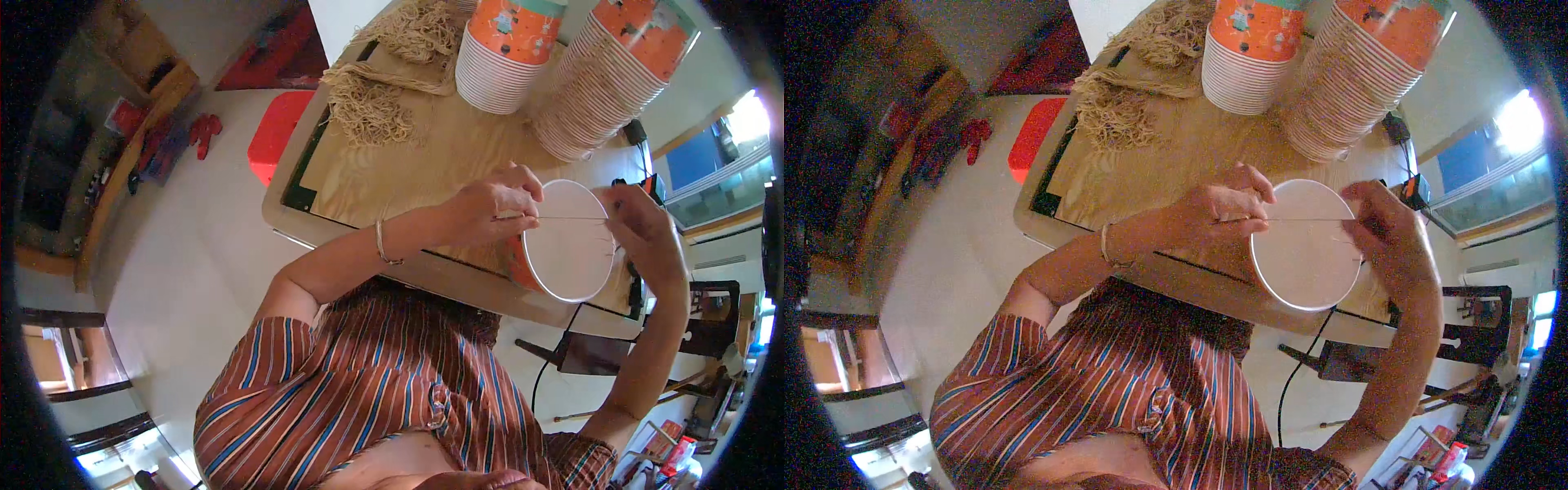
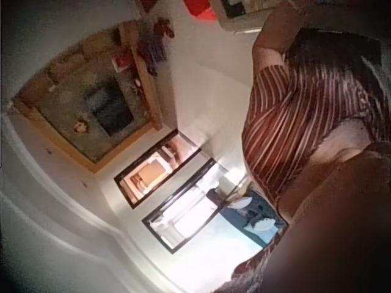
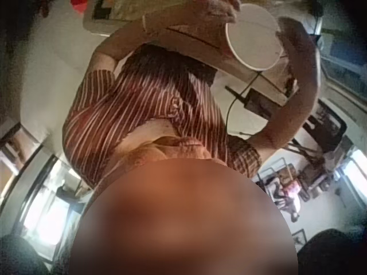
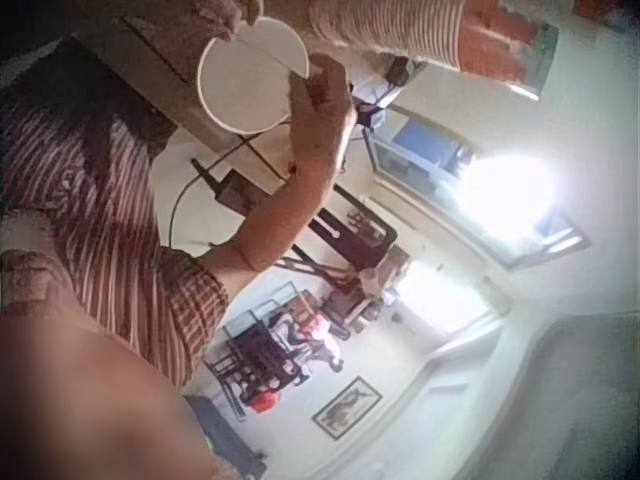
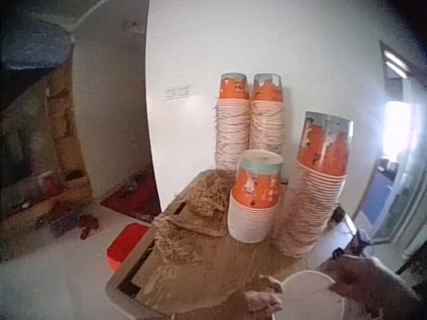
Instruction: Preparing and stacking printed paper bowls by attaching thin elastic bands.
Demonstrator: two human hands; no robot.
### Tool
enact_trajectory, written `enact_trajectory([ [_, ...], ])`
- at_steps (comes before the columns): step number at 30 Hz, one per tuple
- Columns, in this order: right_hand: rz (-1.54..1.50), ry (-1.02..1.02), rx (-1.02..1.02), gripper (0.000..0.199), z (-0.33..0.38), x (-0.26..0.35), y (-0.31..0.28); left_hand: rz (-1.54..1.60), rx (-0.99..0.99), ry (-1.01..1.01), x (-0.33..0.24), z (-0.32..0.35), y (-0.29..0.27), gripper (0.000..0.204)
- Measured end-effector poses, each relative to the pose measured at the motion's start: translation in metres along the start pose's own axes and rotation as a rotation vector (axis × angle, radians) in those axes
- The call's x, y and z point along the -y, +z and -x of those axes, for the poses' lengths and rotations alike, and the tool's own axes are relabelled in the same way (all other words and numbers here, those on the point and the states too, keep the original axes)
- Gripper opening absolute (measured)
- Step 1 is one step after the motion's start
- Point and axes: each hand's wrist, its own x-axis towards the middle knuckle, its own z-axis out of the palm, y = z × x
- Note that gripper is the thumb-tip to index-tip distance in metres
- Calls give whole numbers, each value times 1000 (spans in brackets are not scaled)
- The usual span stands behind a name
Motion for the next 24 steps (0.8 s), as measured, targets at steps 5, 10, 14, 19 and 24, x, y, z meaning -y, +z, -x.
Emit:
enact_trajectory([
  [5,26,114,-107,9,4,-29,-42,-8,-20,-4,-5,-3,-4,8],
  [10,-115,71,-183,12,-16,-64,-30,-36,-4,-46,-9,-9,-3,11],
  [14,-74,47,-201,18,-50,-84,0,-41,-93,-100,-8,-6,0,11],
  [19,-231,122,-81,17,-67,-121,27,36,-163,-317,-24,-12,3,9],
  [24,-261,227,-3,18,-52,-112,40,239,-206,-662,-22,-11,3,10],
])
